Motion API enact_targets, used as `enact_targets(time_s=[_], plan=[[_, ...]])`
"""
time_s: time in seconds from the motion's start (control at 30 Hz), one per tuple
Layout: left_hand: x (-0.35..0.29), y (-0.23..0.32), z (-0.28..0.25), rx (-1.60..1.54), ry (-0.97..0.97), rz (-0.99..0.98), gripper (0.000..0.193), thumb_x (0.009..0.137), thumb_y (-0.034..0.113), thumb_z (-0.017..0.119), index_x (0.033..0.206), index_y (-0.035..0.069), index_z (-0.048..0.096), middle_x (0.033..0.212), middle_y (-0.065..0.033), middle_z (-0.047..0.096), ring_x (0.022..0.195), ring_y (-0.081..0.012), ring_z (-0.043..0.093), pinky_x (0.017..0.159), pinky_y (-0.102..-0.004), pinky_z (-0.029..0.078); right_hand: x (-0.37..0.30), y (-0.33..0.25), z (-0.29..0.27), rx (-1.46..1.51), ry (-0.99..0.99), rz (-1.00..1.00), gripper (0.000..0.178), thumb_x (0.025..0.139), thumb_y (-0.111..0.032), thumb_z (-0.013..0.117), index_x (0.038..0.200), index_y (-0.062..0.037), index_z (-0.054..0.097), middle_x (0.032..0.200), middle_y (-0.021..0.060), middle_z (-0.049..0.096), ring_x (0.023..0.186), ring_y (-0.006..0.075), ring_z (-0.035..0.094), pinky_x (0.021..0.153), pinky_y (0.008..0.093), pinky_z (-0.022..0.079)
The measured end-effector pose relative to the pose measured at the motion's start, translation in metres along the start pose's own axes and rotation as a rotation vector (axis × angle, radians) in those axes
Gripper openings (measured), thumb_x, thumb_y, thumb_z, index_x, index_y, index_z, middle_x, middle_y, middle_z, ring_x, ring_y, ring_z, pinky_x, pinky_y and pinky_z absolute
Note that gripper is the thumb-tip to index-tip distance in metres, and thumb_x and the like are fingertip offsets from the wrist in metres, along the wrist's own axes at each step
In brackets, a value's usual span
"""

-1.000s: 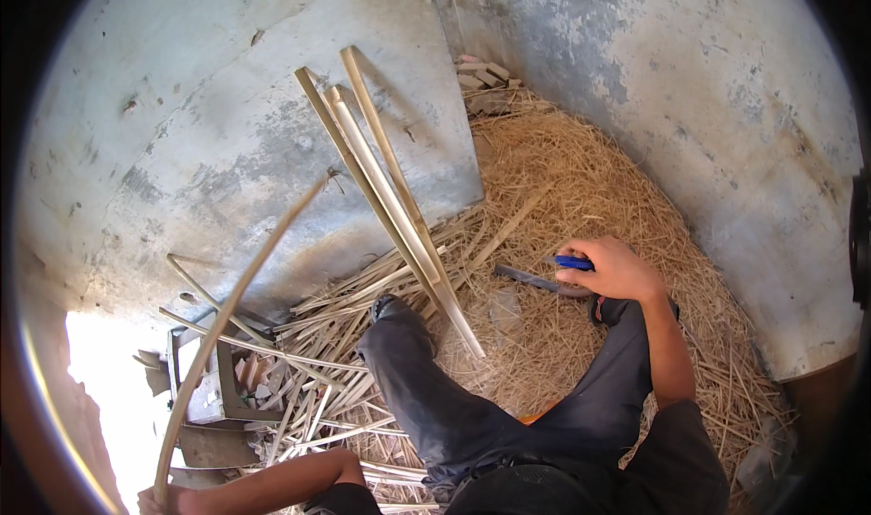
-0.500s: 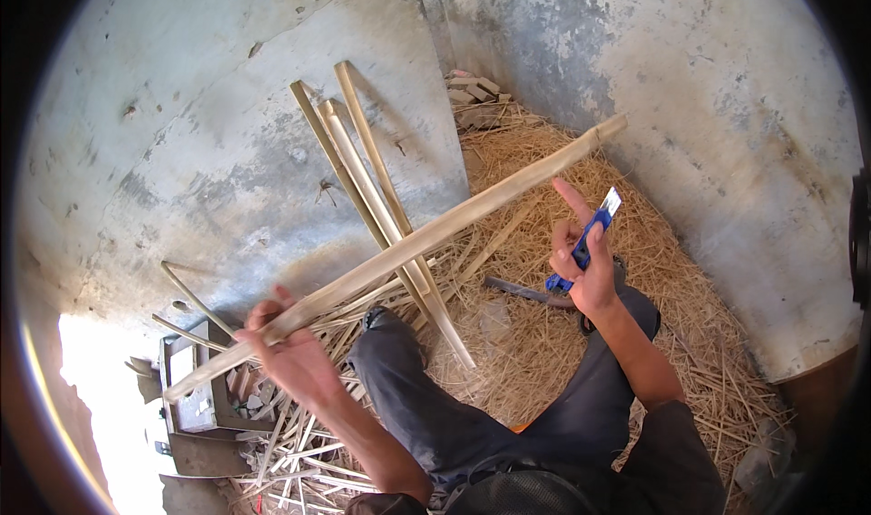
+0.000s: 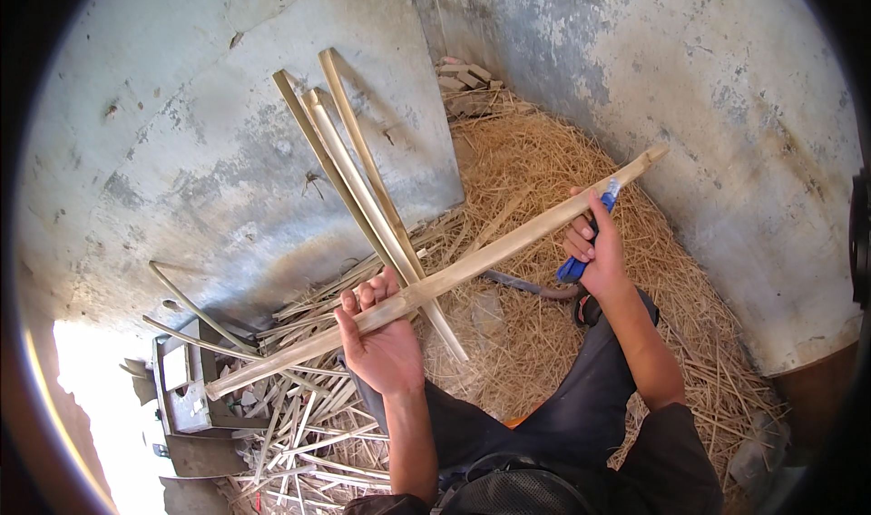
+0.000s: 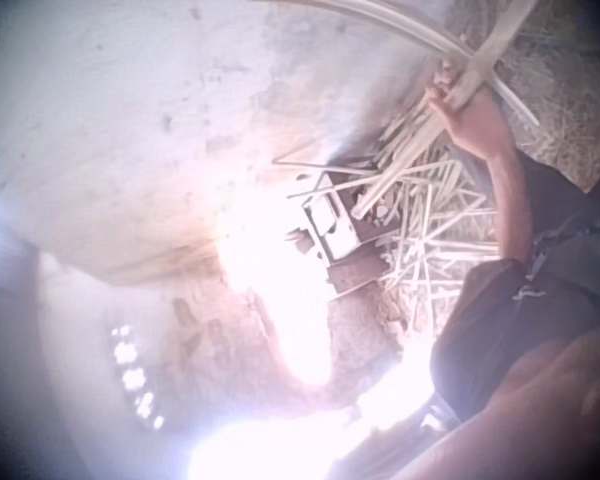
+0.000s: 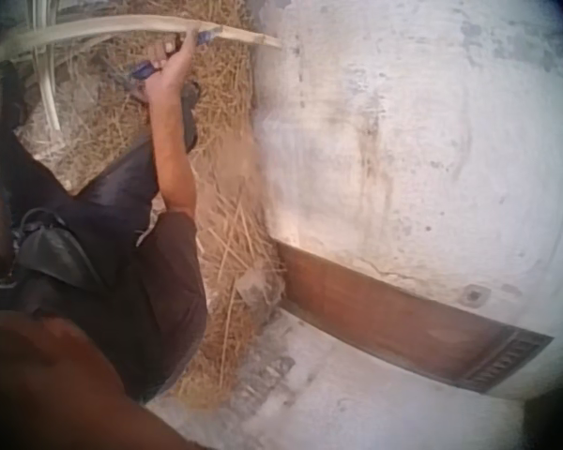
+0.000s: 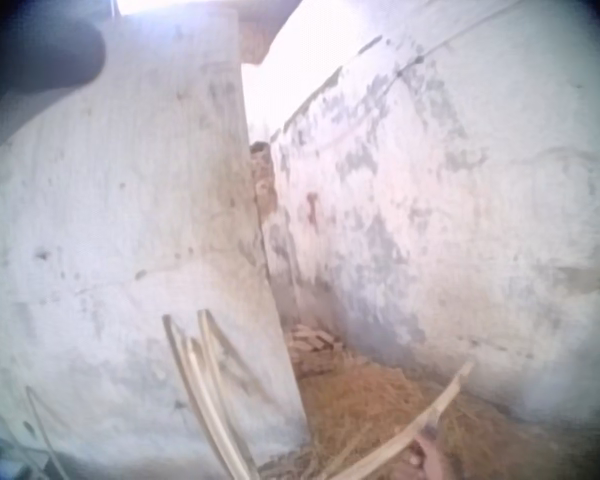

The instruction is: The person sits on a straw-covered floor and uses a utility knife to shave thin strips of bamboo. They hold the bamboo in their left hand and carefully scrape the surface with the knife in their right hand, removing thin layers of wood.

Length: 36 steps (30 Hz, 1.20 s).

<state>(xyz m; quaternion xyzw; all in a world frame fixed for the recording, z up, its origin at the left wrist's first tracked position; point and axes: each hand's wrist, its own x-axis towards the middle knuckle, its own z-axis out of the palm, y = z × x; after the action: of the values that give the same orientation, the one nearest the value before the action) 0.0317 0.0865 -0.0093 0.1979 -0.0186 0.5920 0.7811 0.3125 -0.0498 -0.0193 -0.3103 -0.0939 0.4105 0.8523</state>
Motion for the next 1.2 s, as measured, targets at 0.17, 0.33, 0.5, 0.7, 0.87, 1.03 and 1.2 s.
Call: enact_targets(time_s=[0.17,0.33,0.5,0.7,0.87,1.03,1.2], plan=[[-0.023,0.011,-0.013,0.558,-0.101,-0.415,0.042,0.109,0.03,0.065,0.139,0.003,0.054,0.143,-0.021,0.06,0.137,-0.0361,0.058,0.119,-0.0515,0.048,0.004,-0.015,0.002,-0.016,0.045,-0.203,0.029,0.114,-0.037,0.058,0.121,-0.0086,0.063,0.06,-0.0092,0.035,0.044,0.0031,0.026,0.043,0.0217,0.026],[-0.055,0.059,-0.009,1.22,-0.707,-0.88,0.045,0.096,0.014,0.083,0.134,0.0,0.063,0.132,-0.0178,0.069,0.122,-0.0284,0.069,0.102,-0.041,0.057,0.006,-0.033,0.0,-0.034,-0.005,-0.291,0.03,0.114,-0.037,0.059,0.119,-0.0075,0.063,0.056,-0.0111,0.033,0.043,0.0018,0.024,0.042,0.0205,0.024],[-0.07,0.092,0.029,1.369,-0.808,-0.163,0.043,0.085,0.017,0.091,0.12,0.001,0.072,0.116,-0.0114,0.075,0.105,-0.0279,0.073,0.087,-0.0392,0.058,0.002,-0.035,0.002,-0.075,-0.016,-0.283,0.031,0.113,-0.038,0.06,0.119,-0.0073,0.063,0.055,-0.0113,0.033,0.042,0.0013,0.024,0.042,0.0204,0.024],[-0.034,0.08,0.029,2.037,-0.647,-0.123,0.048,0.085,0.037,0.091,0.118,0.006,0.074,0.095,-0.0087,0.076,0.086,-0.0327,0.074,0.078,-0.0429,0.056,-0.001,-0.043,0.012,-0.049,-0.076,-0.278,0.032,0.113,-0.039,0.06,0.12,-0.0083,0.065,0.056,-0.012,0.035,0.042,0.0007,0.024,0.042,0.0209,0.024],[-0.019,0.082,0.012,1.525,-0.737,-0.959,0.035,0.109,0.035,0.066,0.112,0.0,0.072,0.068,-0.01,0.062,0.061,-0.0251,0.064,0.061,-0.0388,0.05,-0.017,-0.061,0.031,-0.171,-0.024,-0.364,0.039,0.114,-0.044,0.055,0.127,-0.0081,0.064,0.057,-0.0101,0.036,0.042,0.0015,0.025,0.043,0.0211,0.024],[-0.048,0.061,0.006,1.421,-0.605,-0.704,0.034,0.114,0.03,0.058,0.11,-0.001,0.074,0.069,-0.0068,0.057,0.062,-0.0151,0.053,0.06,-0.0345,0.045,-0.04,-0.055,0.042,-0.394,-0.066,-0.528,0.044,0.116,-0.047,0.043,0.123,-0.0081,0.061,0.067,-0.0053,0.045,0.048,0.0031,0.031,0.046,0.0206,0.027],[-0.067,0.044,0.022,1.341,-0.422,-0.658,0.043,0.119,0.031,0.042,0.109,-0.002,0.069,0.07,-0.0072,0.054,0.063,-0.0166,0.05,0.063,-0.0359,0.044,-0.071,-0.012,0.042,-0.886,-0.248,-0.751,0.04,0.113,-0.045,0.052,0.117,-0.0063,0.061,0.078,-0.0011,0.055,0.057,0.0073,0.046,0.05,0.0244,0.037]])
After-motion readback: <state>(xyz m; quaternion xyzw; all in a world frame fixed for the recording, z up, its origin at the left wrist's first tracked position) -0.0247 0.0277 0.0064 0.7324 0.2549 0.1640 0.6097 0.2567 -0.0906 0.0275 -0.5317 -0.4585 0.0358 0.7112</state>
